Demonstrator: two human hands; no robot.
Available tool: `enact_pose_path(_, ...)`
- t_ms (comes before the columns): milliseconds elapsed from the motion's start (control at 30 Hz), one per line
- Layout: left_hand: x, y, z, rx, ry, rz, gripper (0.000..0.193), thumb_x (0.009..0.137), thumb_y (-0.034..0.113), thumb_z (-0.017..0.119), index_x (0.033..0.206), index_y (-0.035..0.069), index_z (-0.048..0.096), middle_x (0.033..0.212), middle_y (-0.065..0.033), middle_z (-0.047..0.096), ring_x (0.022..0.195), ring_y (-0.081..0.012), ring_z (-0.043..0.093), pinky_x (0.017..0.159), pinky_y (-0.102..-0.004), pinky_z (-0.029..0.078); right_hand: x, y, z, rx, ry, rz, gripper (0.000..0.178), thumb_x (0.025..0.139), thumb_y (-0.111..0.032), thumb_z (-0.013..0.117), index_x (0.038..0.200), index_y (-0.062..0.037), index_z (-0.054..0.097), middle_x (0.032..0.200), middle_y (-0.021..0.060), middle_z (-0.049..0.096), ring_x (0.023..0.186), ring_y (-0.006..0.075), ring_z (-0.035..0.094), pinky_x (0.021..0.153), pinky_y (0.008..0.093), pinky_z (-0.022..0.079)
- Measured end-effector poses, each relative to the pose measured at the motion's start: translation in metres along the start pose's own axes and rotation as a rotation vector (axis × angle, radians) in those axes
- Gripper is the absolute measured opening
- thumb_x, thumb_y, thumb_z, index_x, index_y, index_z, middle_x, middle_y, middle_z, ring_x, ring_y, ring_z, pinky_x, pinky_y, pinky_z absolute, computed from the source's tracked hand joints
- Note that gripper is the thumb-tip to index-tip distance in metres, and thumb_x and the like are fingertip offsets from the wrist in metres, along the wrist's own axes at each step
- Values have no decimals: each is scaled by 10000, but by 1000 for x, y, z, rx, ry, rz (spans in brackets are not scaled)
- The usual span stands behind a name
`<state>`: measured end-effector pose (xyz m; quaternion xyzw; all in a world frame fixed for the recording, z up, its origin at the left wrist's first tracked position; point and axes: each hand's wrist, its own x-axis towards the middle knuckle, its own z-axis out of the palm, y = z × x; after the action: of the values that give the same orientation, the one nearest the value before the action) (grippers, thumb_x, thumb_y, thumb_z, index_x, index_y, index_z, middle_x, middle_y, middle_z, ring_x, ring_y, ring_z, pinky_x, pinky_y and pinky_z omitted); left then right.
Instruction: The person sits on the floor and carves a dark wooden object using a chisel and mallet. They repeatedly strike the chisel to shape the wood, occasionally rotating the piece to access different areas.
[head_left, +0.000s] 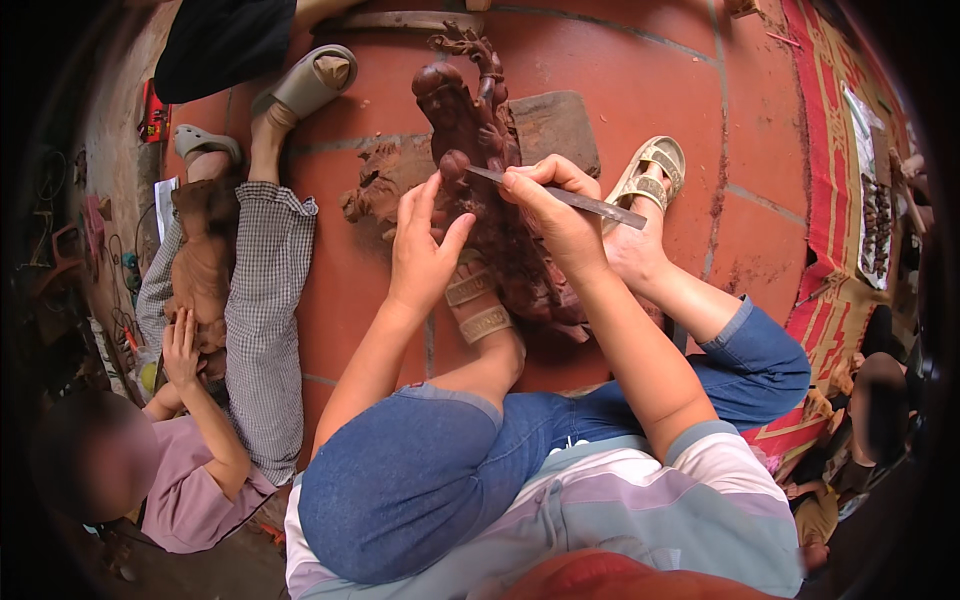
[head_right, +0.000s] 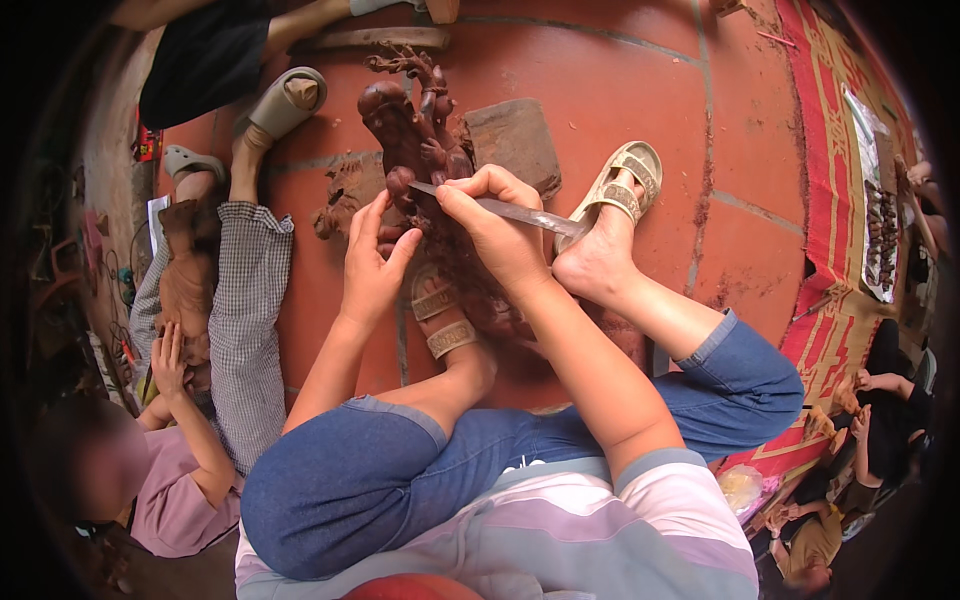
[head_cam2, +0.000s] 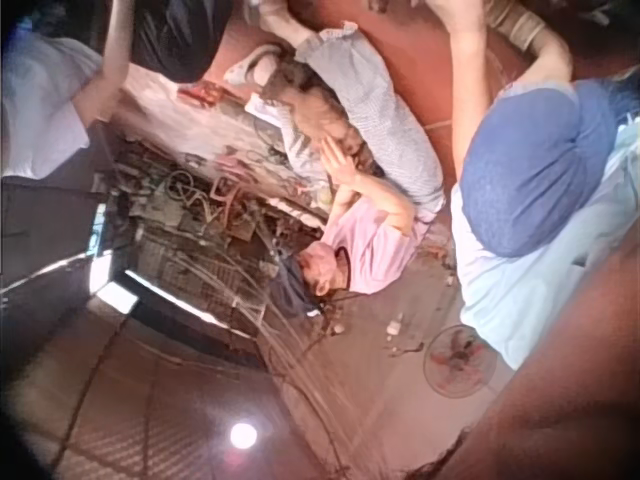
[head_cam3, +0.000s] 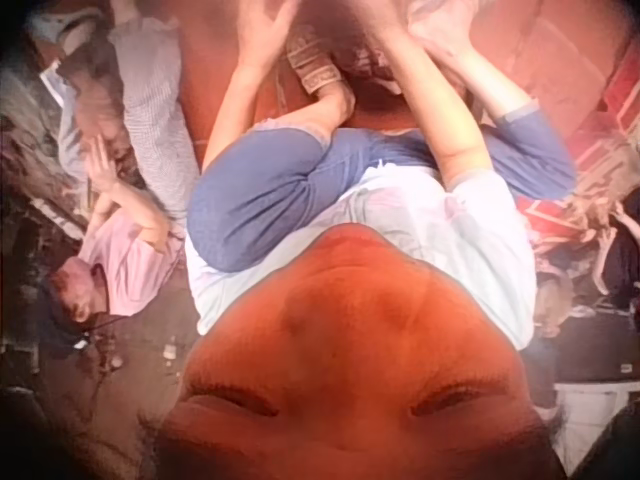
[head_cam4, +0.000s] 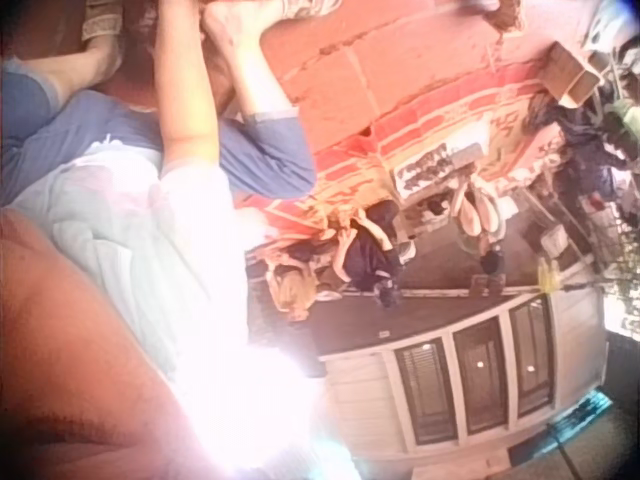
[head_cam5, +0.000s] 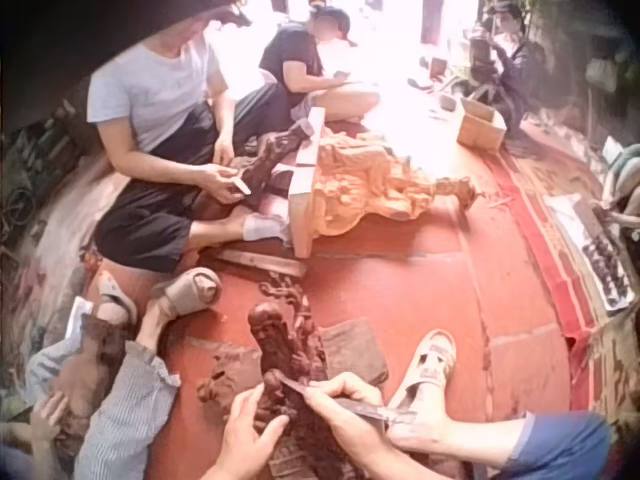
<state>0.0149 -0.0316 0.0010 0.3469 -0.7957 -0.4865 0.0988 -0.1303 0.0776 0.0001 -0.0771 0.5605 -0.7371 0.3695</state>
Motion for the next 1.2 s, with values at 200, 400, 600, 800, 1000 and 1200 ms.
enact_pose_path(200,0,-4,2,-12,-4,-25,608,912,103,676,1455,51,407,1323,-119,469,966,-168,631,797,-269,538,1,-3,7,143,36,44,117,861,-55,720,781,-17,645,816,42,685,745,64,602,693,218,490)
enact_pose_path(400,0,-4,3,0,-4,-26,610,919,106,667,1463,56,394,1319,-126,471,978,-170,636,803,-273,540,9,2,6,145,34,16,113,842,-80,742,788,-27,658,835,28,684,773,65,601,706,235,486)
enact_pose_path(600,-1,-4,2,18,-1,-29,610,924,106,661,1464,41,386,1312,-129,479,984,-173,636,800,-276,539,6,3,-1,26,20,-21,138,836,-88,750,766,-13,659,866,48,696,814,66,605,741,245,489)
enact_pose_path(800,0,-4,5,-26,21,-26,623,897,144,692,1451,69,417,1305,-128,494,938,-198,612,763,-297,541,-1,0,-4,-140,11,-57,117,808,-47,748,752,-2,655,842,69,678,803,107,637,755,259,498)
enact_pose_path(1000,-1,-5,5,-35,14,-29,618,898,134,686,1453,75,418,1306,-124,492,937,-190,607,763,-295,538,2,-6,3,-264,24,-278,132,793,-57,752,747,8,646,819,86,674,779,139,658,726,271,505)
enact_pose_path(1200,-1,-6,6,-40,12,-31,624,896,136,688,1456,81,417,1316,-123,485,942,-191,605,764,-295,541,5,-6,11,-313,5,-442,126,775,-38,747,736,12,637,773,94,655,733,151,653,662,272,494)
